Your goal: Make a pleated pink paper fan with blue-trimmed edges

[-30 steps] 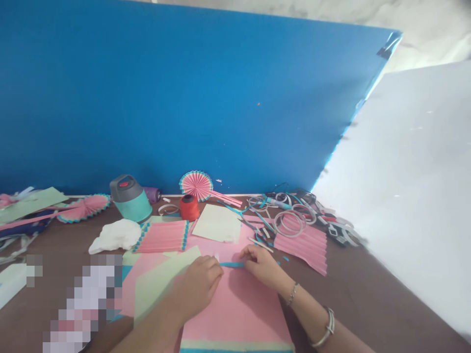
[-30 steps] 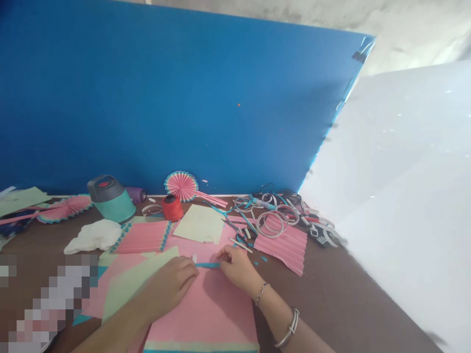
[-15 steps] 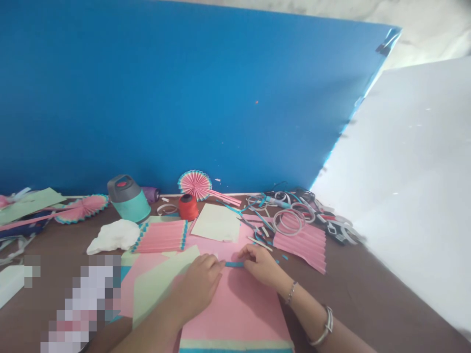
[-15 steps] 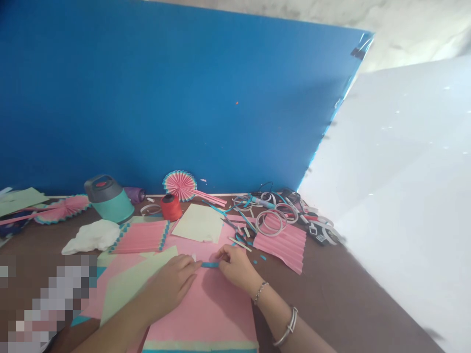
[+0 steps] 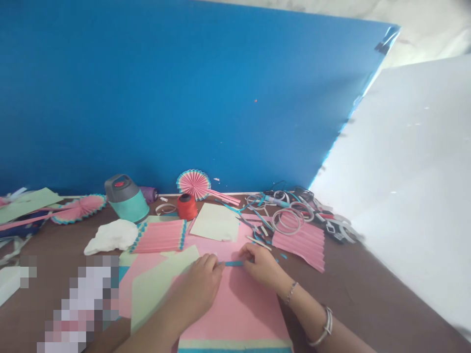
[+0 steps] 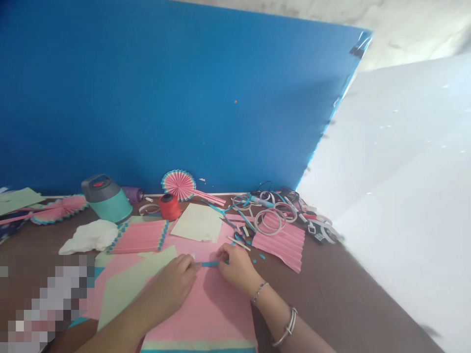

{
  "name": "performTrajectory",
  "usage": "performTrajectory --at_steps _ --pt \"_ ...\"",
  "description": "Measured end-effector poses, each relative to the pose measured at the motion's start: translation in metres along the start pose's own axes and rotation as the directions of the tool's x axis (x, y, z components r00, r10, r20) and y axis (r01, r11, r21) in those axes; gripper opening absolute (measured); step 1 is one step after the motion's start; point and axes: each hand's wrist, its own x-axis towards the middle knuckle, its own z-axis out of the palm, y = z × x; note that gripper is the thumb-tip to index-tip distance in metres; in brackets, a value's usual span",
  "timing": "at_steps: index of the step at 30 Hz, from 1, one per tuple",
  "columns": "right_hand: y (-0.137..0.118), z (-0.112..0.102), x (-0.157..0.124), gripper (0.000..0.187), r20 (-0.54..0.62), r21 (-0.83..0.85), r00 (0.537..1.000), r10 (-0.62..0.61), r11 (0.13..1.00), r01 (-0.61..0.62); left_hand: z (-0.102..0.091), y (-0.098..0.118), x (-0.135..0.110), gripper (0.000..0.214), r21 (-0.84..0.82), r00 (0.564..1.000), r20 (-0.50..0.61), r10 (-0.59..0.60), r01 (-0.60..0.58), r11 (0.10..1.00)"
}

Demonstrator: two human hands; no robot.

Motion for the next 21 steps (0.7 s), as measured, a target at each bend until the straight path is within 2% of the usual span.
performTrajectory --at_steps 6,21 --pt "-0.005 -0.009 -0.001 0.019 0.008 -0.089 0.999 0.04 0.995 -0.04 0.003 0.001 0.001 0.033 0.02 1.0 0.013 -0.024 0.024 1.0" --pt "-0.003 -0.013 -0.003 0.02 0.037 -0.109 0.995 0.094 0.99 -0.09 -0.002 0.007 0.001 0.037 0.003 0.996 0.05 -0.08 0.08 0.997"
